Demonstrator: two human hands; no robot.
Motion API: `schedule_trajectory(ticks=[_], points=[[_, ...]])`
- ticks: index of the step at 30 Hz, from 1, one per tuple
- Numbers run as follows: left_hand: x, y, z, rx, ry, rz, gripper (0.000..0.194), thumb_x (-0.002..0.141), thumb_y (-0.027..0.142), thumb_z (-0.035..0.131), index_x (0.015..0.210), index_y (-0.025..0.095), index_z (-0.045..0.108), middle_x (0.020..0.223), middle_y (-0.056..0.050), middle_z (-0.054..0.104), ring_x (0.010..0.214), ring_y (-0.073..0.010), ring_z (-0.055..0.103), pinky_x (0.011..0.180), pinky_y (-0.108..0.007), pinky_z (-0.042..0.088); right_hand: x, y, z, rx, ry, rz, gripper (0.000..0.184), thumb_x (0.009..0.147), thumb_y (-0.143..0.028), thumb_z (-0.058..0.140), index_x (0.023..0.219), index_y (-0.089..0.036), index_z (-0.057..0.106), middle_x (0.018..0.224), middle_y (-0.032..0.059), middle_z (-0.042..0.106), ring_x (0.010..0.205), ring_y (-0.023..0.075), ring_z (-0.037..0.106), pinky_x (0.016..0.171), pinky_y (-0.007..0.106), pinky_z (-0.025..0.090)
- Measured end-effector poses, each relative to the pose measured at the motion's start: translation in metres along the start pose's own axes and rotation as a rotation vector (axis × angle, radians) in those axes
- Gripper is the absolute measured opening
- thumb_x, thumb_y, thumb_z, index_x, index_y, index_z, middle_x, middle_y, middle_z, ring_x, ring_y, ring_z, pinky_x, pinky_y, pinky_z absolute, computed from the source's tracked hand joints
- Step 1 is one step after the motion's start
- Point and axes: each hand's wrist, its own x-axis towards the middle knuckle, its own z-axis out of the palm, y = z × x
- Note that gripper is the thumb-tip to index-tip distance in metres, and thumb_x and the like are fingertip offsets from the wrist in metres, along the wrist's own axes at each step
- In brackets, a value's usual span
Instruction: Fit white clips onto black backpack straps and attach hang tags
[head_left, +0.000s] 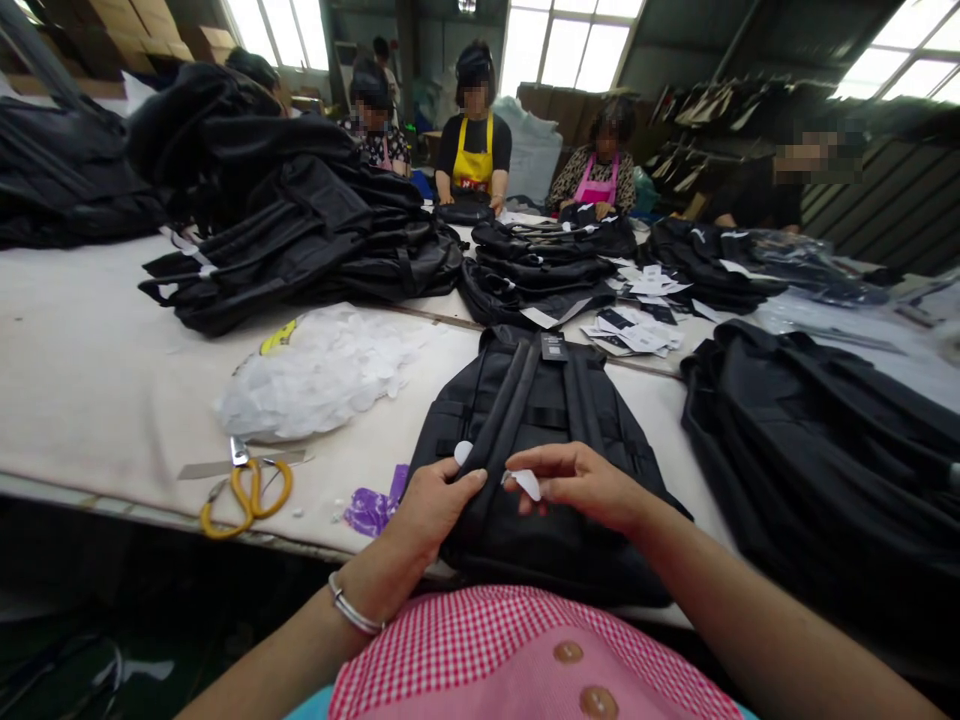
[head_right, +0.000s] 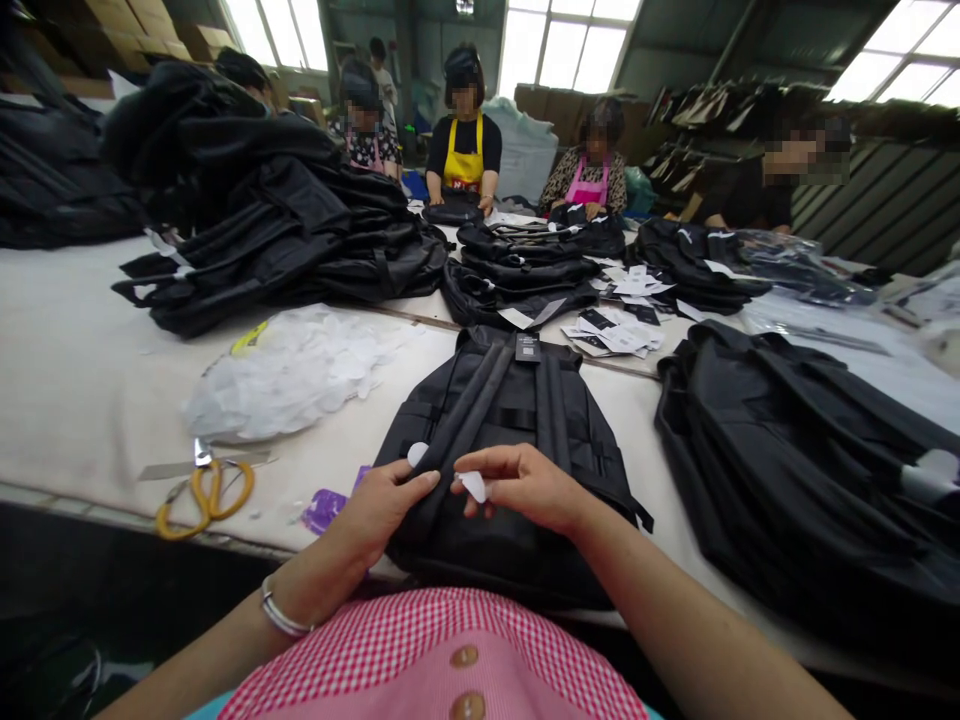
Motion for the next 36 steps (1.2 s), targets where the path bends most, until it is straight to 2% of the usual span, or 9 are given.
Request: schedule_trajectory(ticks=[2, 6, 9, 13, 16, 23, 29, 32, 36], points=[[0.000, 0.000, 0.000, 0.077, 0.009, 0.028, 0.032, 0.077, 0.044, 0.066, 0.089, 0.016, 0.073, 0.075, -0.002, 0.070, 0.070, -0.0175, 0.061, 0.058, -0.024, 0.044, 0.006, -0.005, 0.000, -0.106, -0.036, -0.012, 0.039, 0.076, -0.025, 0.066, 0.113, -0.016, 0.066, 0.100, 0.0087, 0.072, 0.078, 0.0183, 0.068, 0.064, 0.028, 0.050], [0.001, 0.001, 0.001, 0.253, 0.034, 0.102, 0.030, 0.078, 0.044, 0.063, 0.081, 0.016, 0.073, 0.069, 0.000, 0.068, 0.067, -0.0179, 0.060, 0.057, -0.025, 0.040, 0.031, -0.016, 0.002, -0.609, 0.092, -0.178, 0.018, 0.085, -0.023, 0.058, 0.087, -0.016, 0.074, 0.078, 0.0041, 0.069, 0.068, 0.0141, 0.062, 0.066, 0.027, 0.047], [0.000, 0.002, 0.004, 0.311, 0.018, 0.169, 0.027, 0.080, 0.041, 0.060, 0.084, 0.017, 0.074, 0.073, -0.001, 0.070, 0.071, -0.0198, 0.063, 0.061, -0.027, 0.042, 0.052, -0.026, 0.005, -0.849, 0.053, -0.370, 0.016, 0.083, -0.019, 0.061, 0.075, -0.016, 0.075, 0.091, 0.0068, 0.067, 0.084, 0.0156, 0.062, 0.079, 0.027, 0.047], [-0.004, 0.003, 0.009, 0.327, 0.005, 0.258, 0.025, 0.084, 0.035, 0.056, 0.094, 0.018, 0.073, 0.084, -0.002, 0.073, 0.079, -0.0210, 0.065, 0.071, -0.029, 0.045, 0.070, -0.028, 0.010, -0.774, -0.134, -0.327, 0.015, 0.081, -0.013, 0.061, 0.073, -0.014, 0.073, 0.090, 0.0050, 0.068, 0.080, 0.0135, 0.063, 0.072, 0.022, 0.048], [-0.007, 0.005, 0.010, 0.337, 0.012, 0.295, 0.028, 0.089, 0.035, 0.051, 0.096, 0.017, 0.071, 0.089, -0.005, 0.073, 0.083, -0.0212, 0.065, 0.075, -0.030, 0.045, 0.071, -0.021, 0.013, -0.646, -0.074, -0.275, 0.015, 0.080, -0.014, 0.060, 0.071, -0.014, 0.071, 0.076, 0.0019, 0.066, 0.060, 0.0094, 0.058, 0.058, 0.020, 0.046], [-0.004, 0.007, 0.006, 0.304, -0.083, 0.344, 0.033, 0.094, 0.037, 0.042, 0.092, 0.017, 0.069, 0.083, -0.002, 0.070, 0.078, -0.0181, 0.062, 0.072, -0.027, 0.043, 0.061, -0.002, 0.013, -0.291, 0.067, -0.410, 0.019, 0.082, -0.030, 0.066, 0.073, -0.013, 0.071, 0.082, 0.0054, 0.066, 0.055, 0.0091, 0.055, 0.048, 0.021, 0.044], [0.004, 0.000, 0.003, 0.291, 0.020, 0.200, 0.037, 0.087, 0.045, 0.051, 0.071, 0.016, 0.067, 0.065, 0.000, 0.062, 0.064, -0.0168, 0.055, 0.058, -0.025, 0.039, 0.052, 0.008, 0.009, -0.497, 0.216, -0.415, 0.018, 0.085, -0.031, 0.064, 0.084, -0.017, 0.076, 0.085, 0.0050, 0.070, 0.075, 0.0150, 0.063, 0.071, 0.027, 0.051], [0.004, 0.000, 0.002, 0.268, 0.003, 0.188, 0.035, 0.086, 0.045, 0.052, 0.079, 0.017, 0.072, 0.070, 0.000, 0.067, 0.067, -0.0183, 0.058, 0.060, -0.025, 0.041, 0.046, 0.009, 0.011, -0.475, 0.201, -0.274, 0.023, 0.086, -0.032, 0.061, 0.096, -0.017, 0.075, 0.078, 0.0029, 0.071, 0.065, 0.0136, 0.062, 0.064, 0.026, 0.051], [0.002, 0.003, 0.004, 0.270, -0.025, 0.225, 0.034, 0.087, 0.042, 0.050, 0.088, 0.017, 0.073, 0.078, -0.002, 0.071, 0.076, -0.0210, 0.062, 0.066, -0.026, 0.044, 0.046, 0.006, 0.016, -0.564, 0.165, -0.209, 0.029, 0.088, -0.024, 0.053, 0.109, -0.016, 0.072, 0.086, 0.0036, 0.071, 0.073, 0.0143, 0.062, 0.069, 0.026, 0.049]])
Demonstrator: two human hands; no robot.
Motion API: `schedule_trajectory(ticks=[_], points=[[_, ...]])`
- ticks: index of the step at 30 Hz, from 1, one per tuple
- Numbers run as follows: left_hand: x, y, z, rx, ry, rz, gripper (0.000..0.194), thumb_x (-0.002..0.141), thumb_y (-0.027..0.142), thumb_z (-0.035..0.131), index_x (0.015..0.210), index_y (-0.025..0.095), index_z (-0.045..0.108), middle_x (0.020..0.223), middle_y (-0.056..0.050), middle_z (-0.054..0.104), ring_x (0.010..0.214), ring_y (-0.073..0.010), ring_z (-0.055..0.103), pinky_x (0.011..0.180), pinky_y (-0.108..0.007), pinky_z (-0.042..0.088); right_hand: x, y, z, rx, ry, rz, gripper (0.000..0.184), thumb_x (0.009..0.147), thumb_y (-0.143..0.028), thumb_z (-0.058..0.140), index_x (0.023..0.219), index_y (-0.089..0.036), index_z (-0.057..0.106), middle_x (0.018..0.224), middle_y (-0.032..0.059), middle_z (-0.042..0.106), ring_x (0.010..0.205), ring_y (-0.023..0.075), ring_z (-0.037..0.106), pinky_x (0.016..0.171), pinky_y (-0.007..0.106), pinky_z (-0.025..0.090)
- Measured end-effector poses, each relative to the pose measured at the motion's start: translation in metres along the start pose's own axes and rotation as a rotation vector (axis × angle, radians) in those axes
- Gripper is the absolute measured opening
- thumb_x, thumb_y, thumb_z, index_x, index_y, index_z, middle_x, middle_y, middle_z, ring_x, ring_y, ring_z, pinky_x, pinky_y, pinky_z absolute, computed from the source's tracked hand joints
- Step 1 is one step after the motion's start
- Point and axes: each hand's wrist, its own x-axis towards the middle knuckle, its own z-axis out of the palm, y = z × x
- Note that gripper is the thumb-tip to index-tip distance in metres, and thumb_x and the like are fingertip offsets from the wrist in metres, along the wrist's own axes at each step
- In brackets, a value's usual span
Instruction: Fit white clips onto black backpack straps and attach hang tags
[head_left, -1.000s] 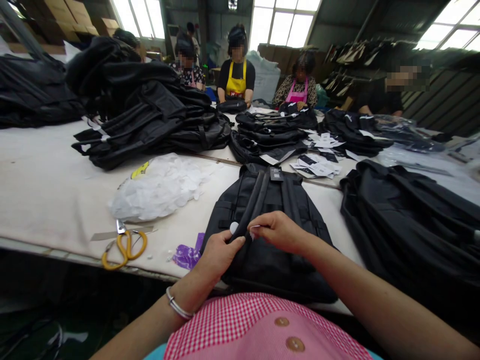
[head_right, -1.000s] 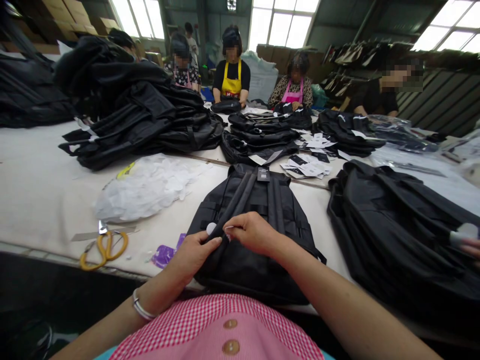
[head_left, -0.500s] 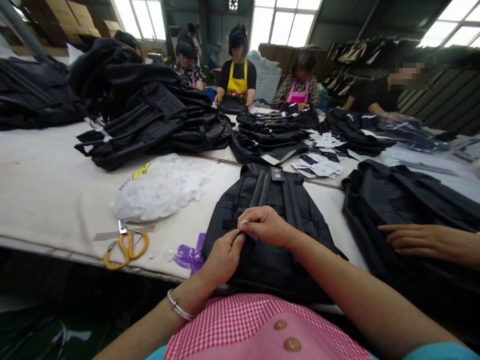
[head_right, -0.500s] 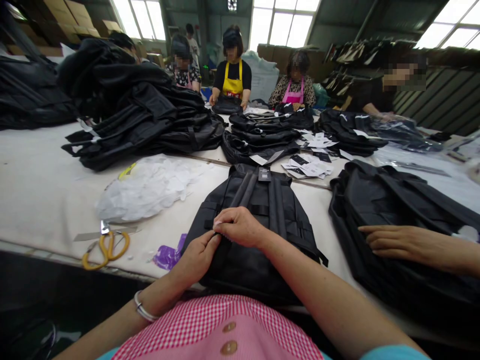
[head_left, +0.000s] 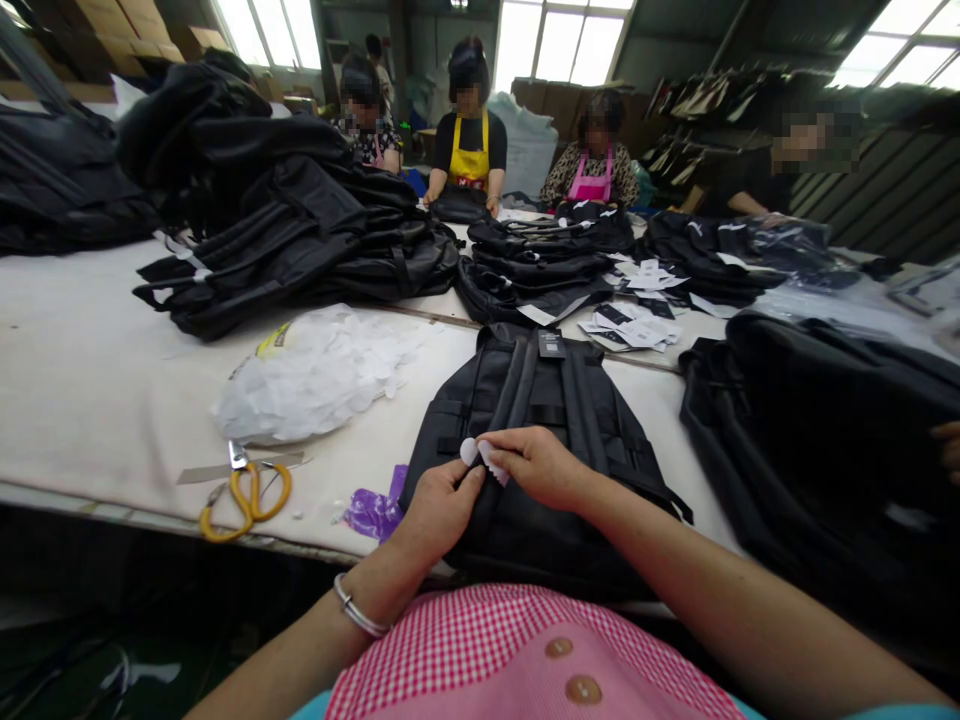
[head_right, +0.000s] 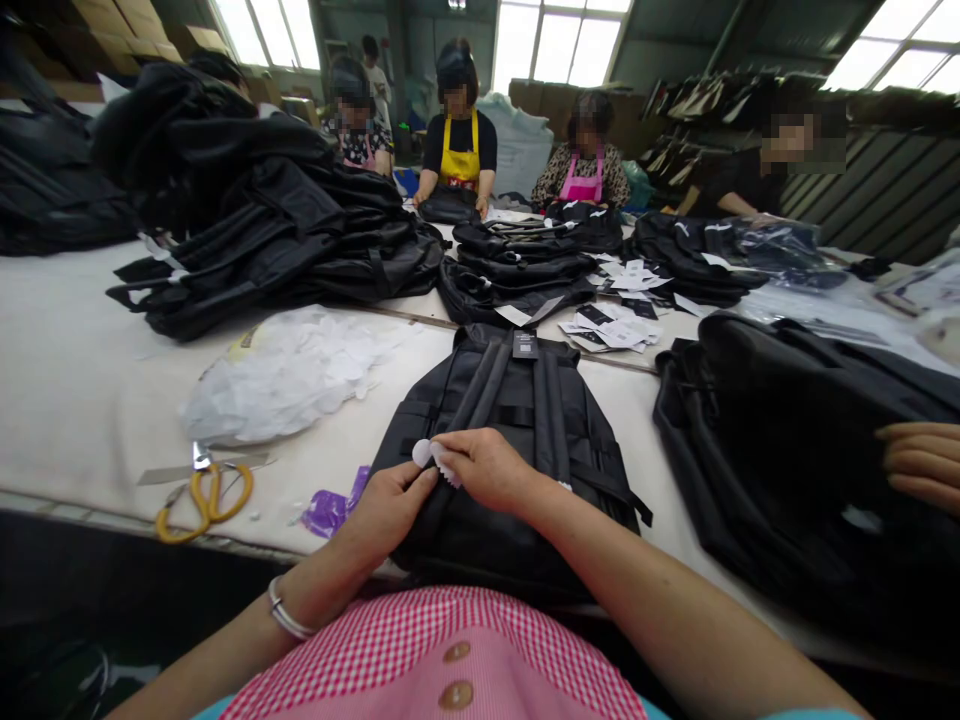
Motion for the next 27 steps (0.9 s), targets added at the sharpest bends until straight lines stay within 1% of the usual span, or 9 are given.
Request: schedule_trajectory(ticks=[3, 5, 8, 12, 16, 20, 22, 25, 27], points=[[-0.002, 0.002, 0.003, 0.024, -0.019, 0.029, 0.033, 0.089, 0.039, 0.048, 0.091, 0.016, 0.072, 0.082, -0.003, 0.072, 0.079, -0.0212, 0.064, 0.069, -0.027, 0.044, 0.004, -0.004, 0.000, -0.038, -0.027, 0.096, 0.045, 0.081, -0.017, 0.056, 0.126, -0.011, 0.062, 0.073, 0.0013, 0.068, 0.064, 0.0130, 0.059, 0.062, 0.024, 0.046], [-0.003, 0.003, 0.004, 0.049, -0.021, 0.047, 0.033, 0.090, 0.037, 0.047, 0.091, 0.016, 0.072, 0.084, -0.004, 0.072, 0.080, -0.0210, 0.064, 0.071, -0.028, 0.044, 0.007, -0.006, -0.001, -0.026, -0.047, 0.176, 0.050, 0.077, -0.013, 0.057, 0.127, -0.009, 0.061, 0.062, -0.0021, 0.061, 0.056, 0.0113, 0.054, 0.055, 0.023, 0.042], [-0.004, 0.002, 0.005, 0.085, 0.005, 0.055, 0.032, 0.091, 0.037, 0.047, 0.089, 0.015, 0.071, 0.084, -0.005, 0.072, 0.079, -0.0208, 0.064, 0.072, -0.028, 0.043, 0.012, -0.009, -0.001, 0.033, -0.059, 0.250, 0.046, 0.072, -0.008, 0.055, 0.116, -0.010, 0.067, 0.057, -0.0047, 0.055, 0.051, 0.0091, 0.047, 0.050, 0.021, 0.037], [-0.004, 0.000, 0.005, 0.084, 0.009, 0.053, 0.032, 0.091, 0.037, 0.047, 0.089, 0.016, 0.071, 0.082, -0.004, 0.071, 0.078, -0.0204, 0.064, 0.070, -0.028, 0.042, 0.014, -0.010, 0.002, 0.201, -0.059, 0.276, 0.035, 0.070, -0.006, 0.054, 0.099, -0.011, 0.071, 0.053, -0.0058, 0.051, 0.049, 0.0078, 0.045, 0.049, 0.020, 0.035], [-0.004, -0.003, 0.006, 0.084, 0.012, 0.074, 0.032, 0.091, 0.037, 0.046, 0.087, 0.016, 0.070, 0.083, -0.004, 0.071, 0.079, -0.0202, 0.063, 0.071, -0.028, 0.042, 0.014, -0.006, 0.007, 0.257, -0.016, 0.200, 0.022, 0.072, -0.011, 0.057, 0.090, -0.012, 0.069, 0.055, -0.0052, 0.053, 0.049, 0.0075, 0.046, 0.048, 0.019, 0.036], [-0.004, -0.003, 0.008, 0.111, 0.015, 0.085, 0.032, 0.092, 0.035, 0.044, 0.086, 0.016, 0.069, 0.081, -0.005, 0.070, 0.078, -0.0200, 0.062, 0.071, -0.028, 0.041, 0.011, -0.001, 0.008, 0.163, 0.010, 0.047, 0.012, 0.078, -0.019, 0.059, 0.084, -0.014, 0.069, 0.068, -0.0008, 0.064, 0.058, 0.0097, 0.055, 0.055, 0.021, 0.042], [-0.005, -0.002, 0.009, 0.133, 0.022, 0.101, 0.030, 0.092, 0.034, 0.044, 0.085, 0.017, 0.069, 0.081, -0.005, 0.069, 0.078, -0.0197, 0.061, 0.071, -0.028, 0.041, 0.010, 0.000, 0.005, 0.105, -0.010, 0.045, 0.014, 0.081, -0.024, 0.060, 0.082, -0.014, 0.070, 0.066, -0.0002, 0.064, 0.057, 0.0111, 0.056, 0.054, 0.022, 0.043], [-0.005, 0.000, 0.011, 0.167, 0.024, 0.114, 0.028, 0.091, 0.032, 0.044, 0.083, 0.018, 0.068, 0.080, -0.005, 0.068, 0.077, -0.0191, 0.061, 0.069, -0.028, 0.039, 0.010, -0.002, -0.002, -0.060, -0.018, 0.043, 0.021, 0.086, -0.029, 0.058, 0.078, -0.014, 0.070, 0.065, 0.0019, 0.064, 0.059, 0.0136, 0.057, 0.057, 0.025, 0.044], [-0.005, 0.001, 0.011, 0.197, 0.043, 0.110, 0.028, 0.091, 0.031, 0.044, 0.080, 0.017, 0.066, 0.078, -0.005, 0.067, 0.074, -0.0185, 0.060, 0.067, -0.028, 0.038, 0.011, -0.006, -0.006, -0.265, 0.037, -0.095, 0.015, 0.085, -0.026, 0.062, 0.082, -0.015, 0.071, 0.084, 0.0061, 0.068, 0.077, 0.0168, 0.061, 0.071, 0.029, 0.046]])
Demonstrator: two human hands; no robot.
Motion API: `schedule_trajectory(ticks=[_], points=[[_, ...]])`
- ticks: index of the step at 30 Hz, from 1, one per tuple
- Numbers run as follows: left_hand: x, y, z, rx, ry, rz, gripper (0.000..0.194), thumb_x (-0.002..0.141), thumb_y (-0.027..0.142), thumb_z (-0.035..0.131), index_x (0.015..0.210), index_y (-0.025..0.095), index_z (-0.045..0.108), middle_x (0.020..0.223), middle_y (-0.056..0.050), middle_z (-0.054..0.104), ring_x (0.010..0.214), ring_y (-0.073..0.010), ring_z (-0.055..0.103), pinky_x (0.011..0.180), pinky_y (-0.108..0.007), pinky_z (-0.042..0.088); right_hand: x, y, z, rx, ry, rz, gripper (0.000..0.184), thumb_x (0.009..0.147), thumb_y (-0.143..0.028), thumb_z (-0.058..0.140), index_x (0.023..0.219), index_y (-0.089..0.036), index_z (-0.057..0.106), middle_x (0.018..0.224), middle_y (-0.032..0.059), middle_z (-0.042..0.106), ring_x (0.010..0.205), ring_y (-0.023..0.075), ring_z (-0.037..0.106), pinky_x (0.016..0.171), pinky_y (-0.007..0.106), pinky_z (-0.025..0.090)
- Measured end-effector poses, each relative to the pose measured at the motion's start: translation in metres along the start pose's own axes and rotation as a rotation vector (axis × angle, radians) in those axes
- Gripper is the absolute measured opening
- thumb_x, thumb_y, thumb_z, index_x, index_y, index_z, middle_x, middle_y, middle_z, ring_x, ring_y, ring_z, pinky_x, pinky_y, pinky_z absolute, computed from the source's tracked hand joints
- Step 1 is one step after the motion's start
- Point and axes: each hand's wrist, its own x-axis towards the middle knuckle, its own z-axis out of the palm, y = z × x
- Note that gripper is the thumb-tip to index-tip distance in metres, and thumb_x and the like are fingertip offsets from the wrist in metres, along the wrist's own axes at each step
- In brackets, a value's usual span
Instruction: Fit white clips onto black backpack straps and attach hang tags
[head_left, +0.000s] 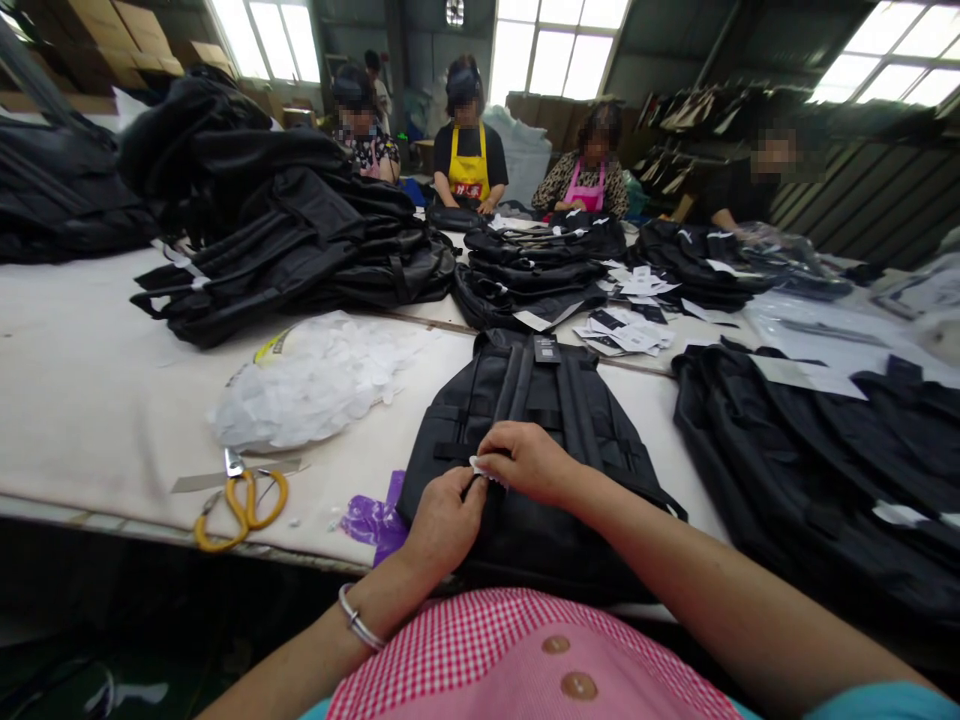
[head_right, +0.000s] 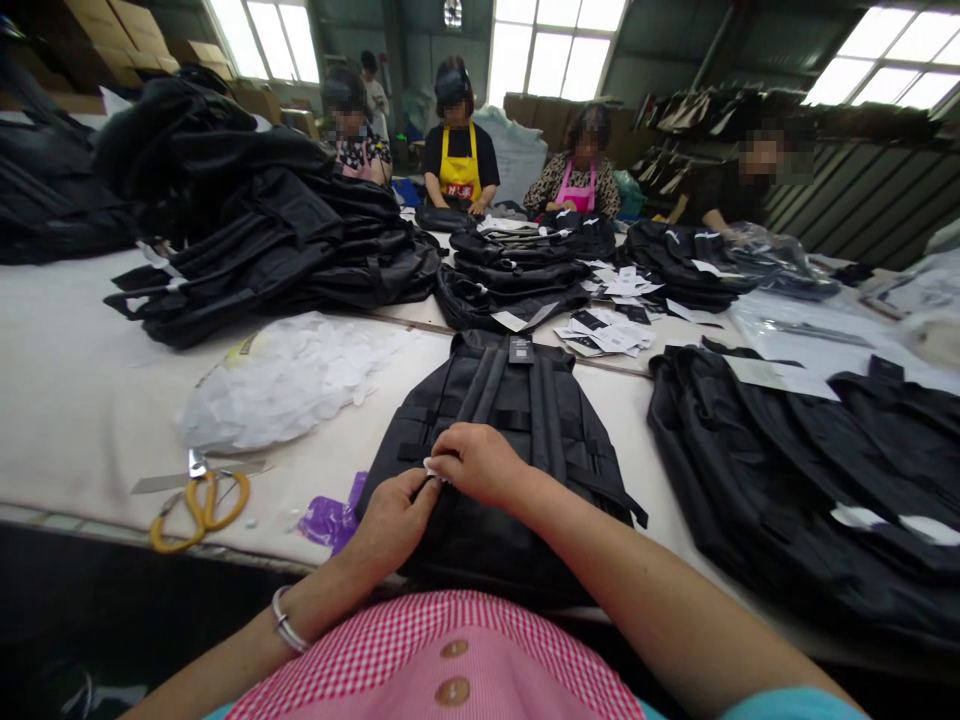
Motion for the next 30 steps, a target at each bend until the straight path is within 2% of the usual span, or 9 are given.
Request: schedule_trajectory(ticks=[3, 6, 9, 15, 19, 22, 24, 26, 30], points=[[-0.001, 0.000, 0.001, 0.031, 0.012, 0.009, 0.029, 0.091, 0.032, 0.044, 0.075, 0.017, 0.063, 0.073, -0.004, 0.065, 0.070, -0.0175, 0.058, 0.064, -0.028, 0.035, 0.004, -0.007, -0.003, -0.219, 0.004, -0.196, 0.005, 0.079, -0.017, 0.067, 0.083, -0.018, 0.071, 0.102, 0.0066, 0.067, 0.099, 0.0203, 0.056, 0.088, 0.034, 0.040], [-0.001, 0.000, 0.002, 0.014, -0.004, 0.047, 0.027, 0.091, 0.031, 0.045, 0.073, 0.017, 0.061, 0.071, -0.004, 0.064, 0.066, -0.0166, 0.056, 0.061, -0.027, 0.034, 0.010, -0.018, 0.001, -0.312, -0.036, -0.224, 0.011, 0.078, -0.012, 0.066, 0.068, -0.017, 0.066, 0.083, 0.0047, 0.067, 0.098, 0.0212, 0.055, 0.087, 0.036, 0.037], [-0.001, -0.002, 0.003, -0.009, -0.023, 0.067, 0.024, 0.090, 0.029, 0.047, 0.074, 0.017, 0.060, 0.069, -0.004, 0.064, 0.062, -0.0160, 0.055, 0.059, -0.027, 0.033, 0.017, -0.025, 0.008, -0.307, 0.032, -0.214, 0.013, 0.079, -0.012, 0.065, 0.067, -0.015, 0.063, 0.082, 0.0057, 0.066, 0.095, 0.0207, 0.055, 0.085, 0.035, 0.036], [0.001, -0.002, 0.004, 0.049, -0.056, 0.115, 0.027, 0.092, 0.032, 0.045, 0.085, 0.018, 0.066, 0.079, -0.006, 0.068, 0.072, -0.0189, 0.060, 0.066, -0.028, 0.037, 0.020, -0.017, 0.012, -0.015, 0.067, -0.017, 0.017, 0.078, -0.011, 0.065, 0.062, -0.015, 0.063, 0.072, 0.0012, 0.063, 0.077, 0.0143, 0.058, 0.074, 0.026, 0.042], [0.004, -0.001, 0.002, 0.012, -0.088, 0.011, 0.034, 0.090, 0.041, 0.047, 0.074, 0.017, 0.066, 0.067, -0.002, 0.064, 0.063, -0.0172, 0.057, 0.060, -0.027, 0.035, 0.006, -0.011, -0.001, 0.016, 0.182, -0.116, 0.005, 0.080, -0.018, 0.068, 0.075, -0.016, 0.068, 0.085, 0.0031, 0.067, 0.087, 0.0156, 0.059, 0.084, 0.027, 0.041], [0.006, 0.001, -0.002, -0.021, -0.061, -0.067, 0.039, 0.089, 0.045, 0.047, 0.068, 0.018, 0.065, 0.061, 0.001, 0.059, 0.061, -0.0155, 0.053, 0.057, -0.026, 0.034, -0.009, -0.007, -0.009, 0.029, 0.279, 0.045, 0.017, 0.086, -0.032, 0.063, 0.082, -0.016, 0.067, 0.079, 0.0024, 0.066, 0.075, 0.0143, 0.058, 0.070, 0.026, 0.041], [0.005, 0.003, -0.004, -0.038, -0.064, -0.064, 0.038, 0.090, 0.045, 0.047, 0.073, 0.018, 0.067, 0.065, 0.001, 0.061, 0.064, -0.0157, 0.054, 0.059, -0.025, 0.035, -0.018, -0.005, -0.009, 0.019, 0.201, 0.209, 0.032, 0.089, -0.043, 0.057, 0.074, -0.016, 0.066, 0.063, 0.0000, 0.060, 0.058, 0.0123, 0.051, 0.056, 0.025, 0.034], [0.005, 0.005, -0.005, -0.070, -0.089, -0.041, 0.035, 0.089, 0.043, 0.049, 0.078, 0.017, 0.069, 0.070, 0.000, 0.065, 0.069, -0.0164, 0.057, 0.063, -0.025, 0.038, -0.022, -0.003, -0.004, -0.017, 0.102, 0.277, 0.038, 0.086, -0.047, 0.058, 0.064, -0.016, 0.064, 0.055, -0.0010, 0.056, 0.052, 0.0110, 0.046, 0.051, 0.026, 0.028], [0.009, 0.004, -0.007, -0.237, -0.153, -0.066, 0.037, 0.087, 0.046, 0.050, 0.069, 0.016, 0.064, 0.065, 0.000, 0.060, 0.064, -0.0149, 0.053, 0.061, -0.024, 0.039, -0.021, -0.004, 0.009, -0.025, 0.095, 0.287, 0.029, 0.083, -0.029, 0.058, 0.057, -0.017, 0.060, 0.052, -0.0014, 0.054, 0.051, 0.0102, 0.043, 0.051, 0.025, 0.025]])
